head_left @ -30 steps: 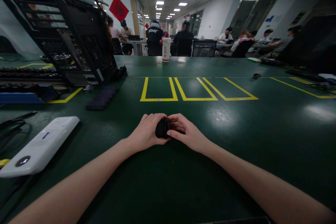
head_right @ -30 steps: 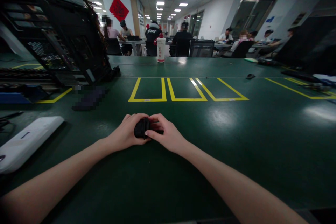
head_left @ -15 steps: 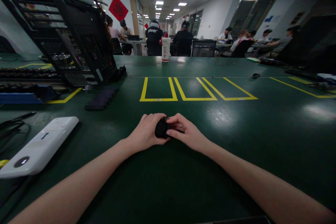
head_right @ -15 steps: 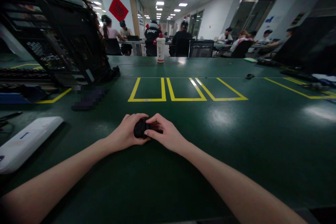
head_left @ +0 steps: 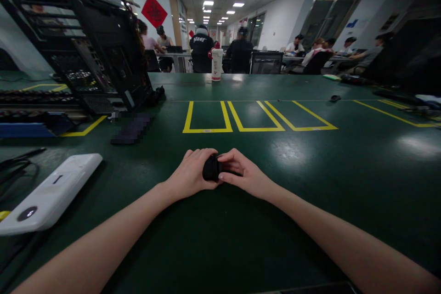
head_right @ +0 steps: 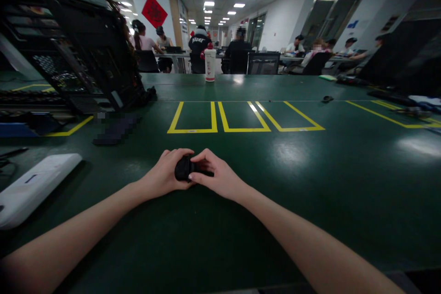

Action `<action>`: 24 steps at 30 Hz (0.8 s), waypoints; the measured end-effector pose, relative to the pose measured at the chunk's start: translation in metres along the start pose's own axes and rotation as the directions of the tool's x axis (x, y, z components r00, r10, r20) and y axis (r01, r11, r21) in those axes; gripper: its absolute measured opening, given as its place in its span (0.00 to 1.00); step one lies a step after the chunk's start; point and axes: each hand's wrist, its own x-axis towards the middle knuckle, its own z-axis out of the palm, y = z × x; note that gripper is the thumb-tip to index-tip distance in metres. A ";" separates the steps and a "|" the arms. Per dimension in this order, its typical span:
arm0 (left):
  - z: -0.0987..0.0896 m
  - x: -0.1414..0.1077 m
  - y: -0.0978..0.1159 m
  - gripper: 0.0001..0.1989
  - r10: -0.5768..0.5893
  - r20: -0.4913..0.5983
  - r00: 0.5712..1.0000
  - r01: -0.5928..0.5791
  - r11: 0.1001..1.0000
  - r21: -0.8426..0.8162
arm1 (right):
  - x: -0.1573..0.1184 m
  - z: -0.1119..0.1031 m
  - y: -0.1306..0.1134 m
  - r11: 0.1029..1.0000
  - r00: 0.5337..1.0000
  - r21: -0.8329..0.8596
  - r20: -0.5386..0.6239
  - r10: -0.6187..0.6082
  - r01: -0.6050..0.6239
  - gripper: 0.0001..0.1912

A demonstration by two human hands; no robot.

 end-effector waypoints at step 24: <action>-0.004 0.001 0.004 0.27 -0.013 0.021 1.000 0.014 1.000 -0.027 | 0.002 0.004 -0.003 0.998 0.998 -0.031 -0.035 0.061 -0.062 0.16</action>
